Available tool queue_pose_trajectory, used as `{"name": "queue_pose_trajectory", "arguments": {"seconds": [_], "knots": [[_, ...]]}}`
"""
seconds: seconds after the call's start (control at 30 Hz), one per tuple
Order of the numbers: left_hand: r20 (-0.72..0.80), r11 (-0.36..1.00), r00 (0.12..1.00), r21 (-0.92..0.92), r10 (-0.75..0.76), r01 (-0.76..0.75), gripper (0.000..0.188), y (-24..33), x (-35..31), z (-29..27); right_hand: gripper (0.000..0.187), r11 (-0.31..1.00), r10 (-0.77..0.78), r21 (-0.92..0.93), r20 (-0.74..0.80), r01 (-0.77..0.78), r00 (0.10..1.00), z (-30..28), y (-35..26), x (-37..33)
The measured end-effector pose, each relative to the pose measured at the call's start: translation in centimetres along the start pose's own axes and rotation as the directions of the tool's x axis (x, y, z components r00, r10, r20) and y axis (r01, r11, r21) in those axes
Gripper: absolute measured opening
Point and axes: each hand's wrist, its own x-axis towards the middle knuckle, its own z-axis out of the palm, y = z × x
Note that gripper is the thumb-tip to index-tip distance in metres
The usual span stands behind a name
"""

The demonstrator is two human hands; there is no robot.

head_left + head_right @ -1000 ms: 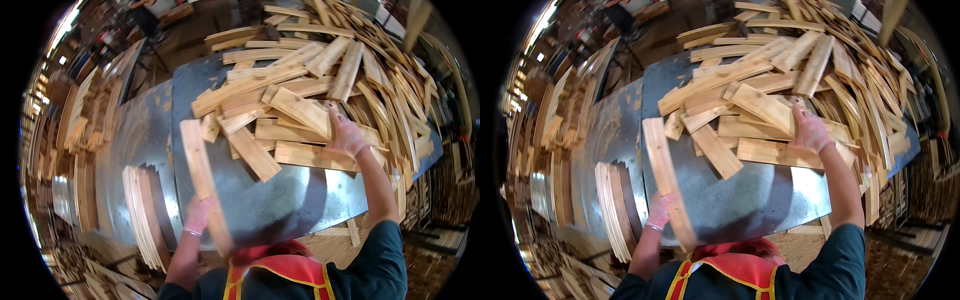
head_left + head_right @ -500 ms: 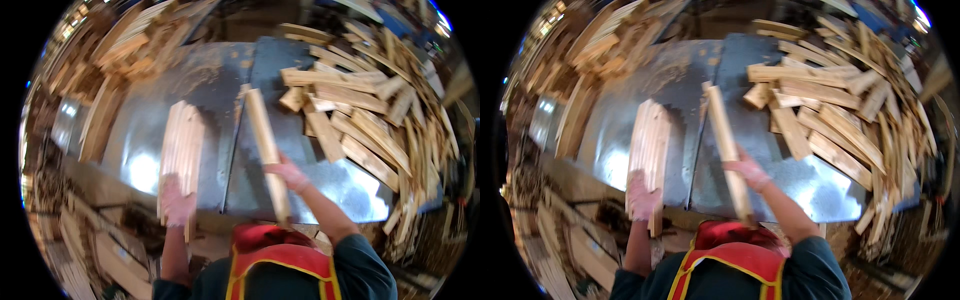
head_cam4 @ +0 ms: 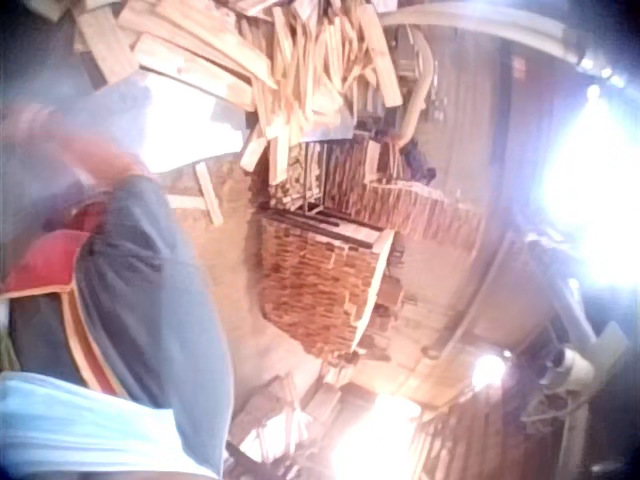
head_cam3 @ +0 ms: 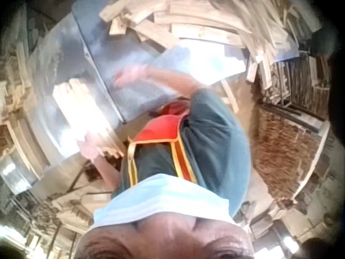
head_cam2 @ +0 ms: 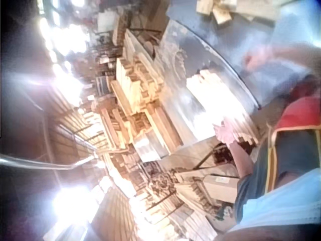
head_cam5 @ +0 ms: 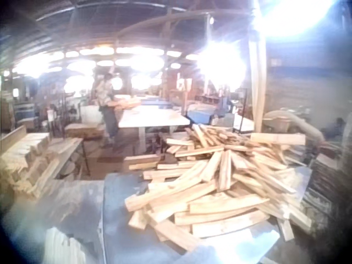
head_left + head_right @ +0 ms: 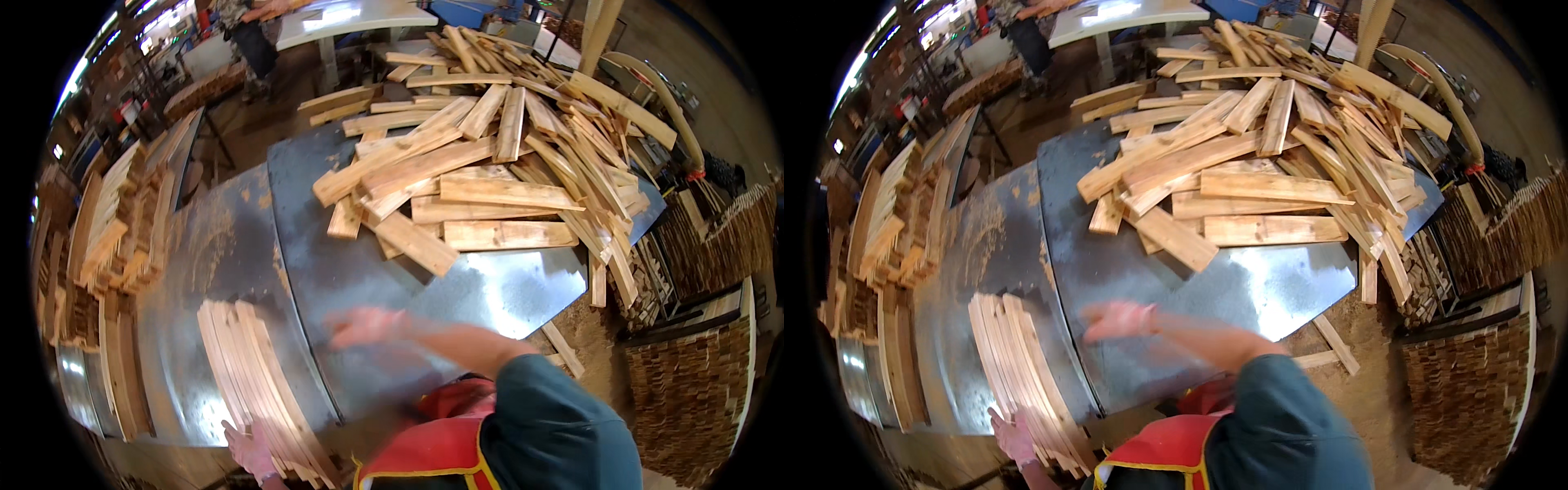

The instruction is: The person sorts wood planks by picking up individual pieces from a pile and stacking them neatly in a parallel arrangement on a metal table.

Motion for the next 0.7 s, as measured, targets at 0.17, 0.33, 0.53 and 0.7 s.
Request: {"name": "queue_pose_trajectory", "arguments": {"seconds": [0.17, 0.33, 0.53, 0.7], "knots": [[-0.021, 0.904, 0.911, -0.12, 0.412, -0.411, 0.093, 11.1, -4.1, 1.3, 0.057, 0.522, -0.115, -0.695, -0.632, -0.495, 0.766, -29.5, 18.3, -10.6], [0.157, 0.614, 0.596, -0.284, 0.787, -0.736, 0.105, 29.0, -10.8, 8.1, 0.092, 0.322, 0.25, -0.759, -0.508, -0.565, 0.824, -40.6, 22.5, -15.3], [0.275, 0.27, 0.305, -0.961, 0.911, 0.061, 0.106, 48.7, -20.4, 11.2, 0.107, 0.724, 0.08, -0.651, -0.247, -0.227, 0.966, -39.2, 6.1, -13.6], [0.271, -0.013, 0.287, -0.707, 0.919, 0.707, 0.08, 58.5, -20.2, 10.3, 0.113, 0.955, -0.274, -0.245, -0.517, 0.166, 0.811, -38.2, 9.9, -9.6]]}}
